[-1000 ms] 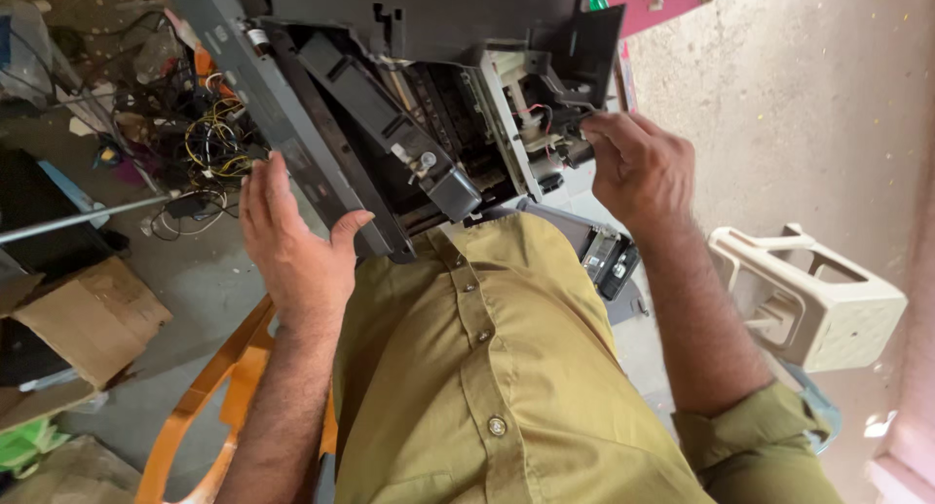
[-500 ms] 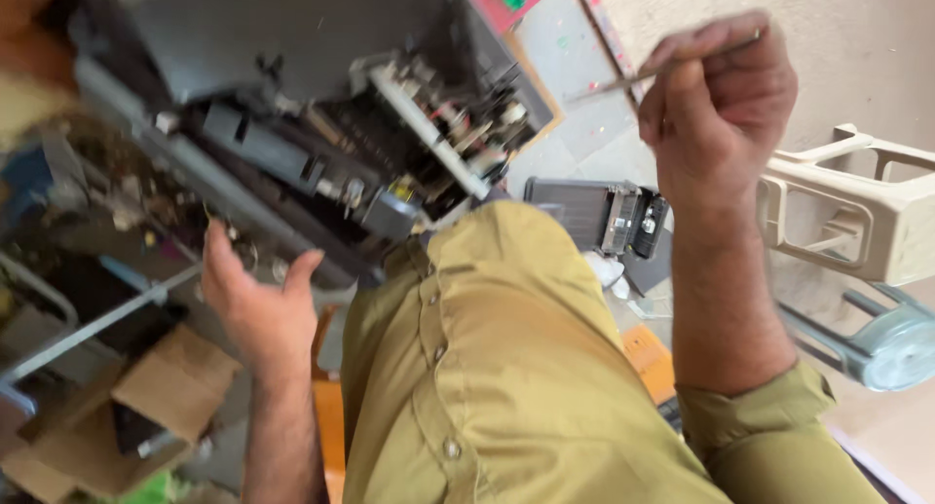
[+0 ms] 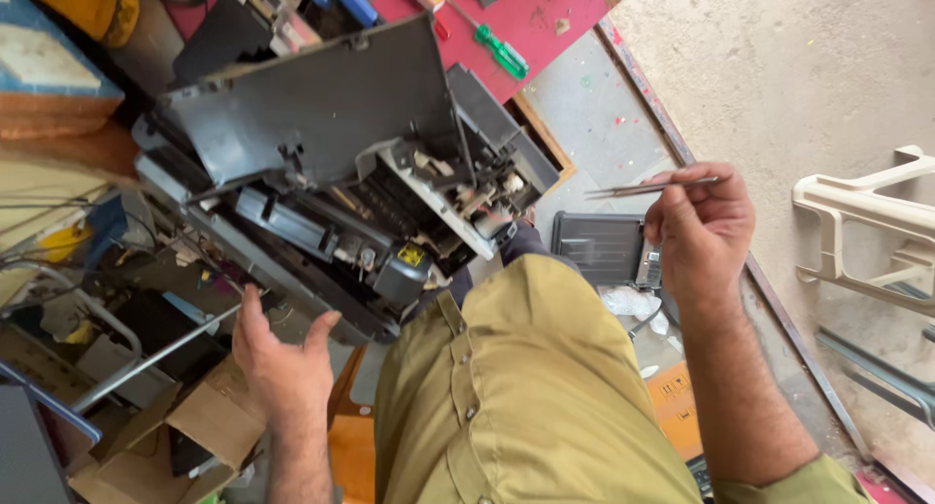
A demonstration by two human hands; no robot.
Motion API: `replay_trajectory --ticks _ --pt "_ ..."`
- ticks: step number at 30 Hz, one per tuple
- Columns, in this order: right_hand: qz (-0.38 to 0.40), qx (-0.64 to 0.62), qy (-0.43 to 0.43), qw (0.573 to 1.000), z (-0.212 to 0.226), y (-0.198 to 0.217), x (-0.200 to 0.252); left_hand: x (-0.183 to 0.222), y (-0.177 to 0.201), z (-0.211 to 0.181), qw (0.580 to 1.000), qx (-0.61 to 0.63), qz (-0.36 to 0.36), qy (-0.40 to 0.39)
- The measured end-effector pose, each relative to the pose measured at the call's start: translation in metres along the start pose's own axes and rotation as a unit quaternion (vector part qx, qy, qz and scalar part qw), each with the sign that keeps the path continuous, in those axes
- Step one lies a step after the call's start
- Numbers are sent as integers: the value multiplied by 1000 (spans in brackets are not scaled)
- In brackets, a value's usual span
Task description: The person disassembles a printer, removes internal components, and uses a screwdriver to loosen screws on the internal chassis.
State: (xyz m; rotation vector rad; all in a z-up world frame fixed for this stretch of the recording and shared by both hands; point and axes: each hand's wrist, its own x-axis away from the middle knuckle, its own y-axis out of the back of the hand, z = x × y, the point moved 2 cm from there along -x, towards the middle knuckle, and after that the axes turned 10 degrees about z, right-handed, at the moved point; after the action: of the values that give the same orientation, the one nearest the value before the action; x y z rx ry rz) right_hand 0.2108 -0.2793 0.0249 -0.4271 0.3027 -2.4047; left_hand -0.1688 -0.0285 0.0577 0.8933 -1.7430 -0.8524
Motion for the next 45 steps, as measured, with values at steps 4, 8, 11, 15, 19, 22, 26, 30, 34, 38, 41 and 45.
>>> replay_trajectory --ticks 4,8,11,15,19,22,26,30,34,38,41,45 --pt "-9 -35 -28 999 -4 -1 -5 -3 3 0 999 -35 14 26" --pt "-48 -104 -90 989 -19 10 -9 -3 4 -1 1000 -14 2 16" --pt "-19 -174 -117 978 -34 27 -10 -3 4 0 998 18 17 58" --pt "-17 -213 -168 962 -51 41 -10 -3 5 -2 996 -3 31 88" --pt "27 -223 -217 950 -57 32 -19 -4 6 -8 991 -29 51 119" --pt "43 -150 -238 958 -62 11 -29 -5 10 -12 988 -21 62 138" --pt "60 134 -295 944 -84 -13 -56 -3 9 -13 987 -12 71 141" --pt "145 167 -329 918 -95 -24 -61 -4 8 -10 987 -31 77 136" --pt "128 183 -329 917 -102 -22 -65 -3 7 -9 989 -32 66 129" --pt "140 138 -290 937 -108 -22 -63 -1 5 -7 993 -40 49 103" --pt "140 117 -287 940 -110 -20 -59 2 5 -7 995 -12 29 98" --pt "159 117 -277 940 -114 -18 -59 -1 5 -4 994 -30 39 95"
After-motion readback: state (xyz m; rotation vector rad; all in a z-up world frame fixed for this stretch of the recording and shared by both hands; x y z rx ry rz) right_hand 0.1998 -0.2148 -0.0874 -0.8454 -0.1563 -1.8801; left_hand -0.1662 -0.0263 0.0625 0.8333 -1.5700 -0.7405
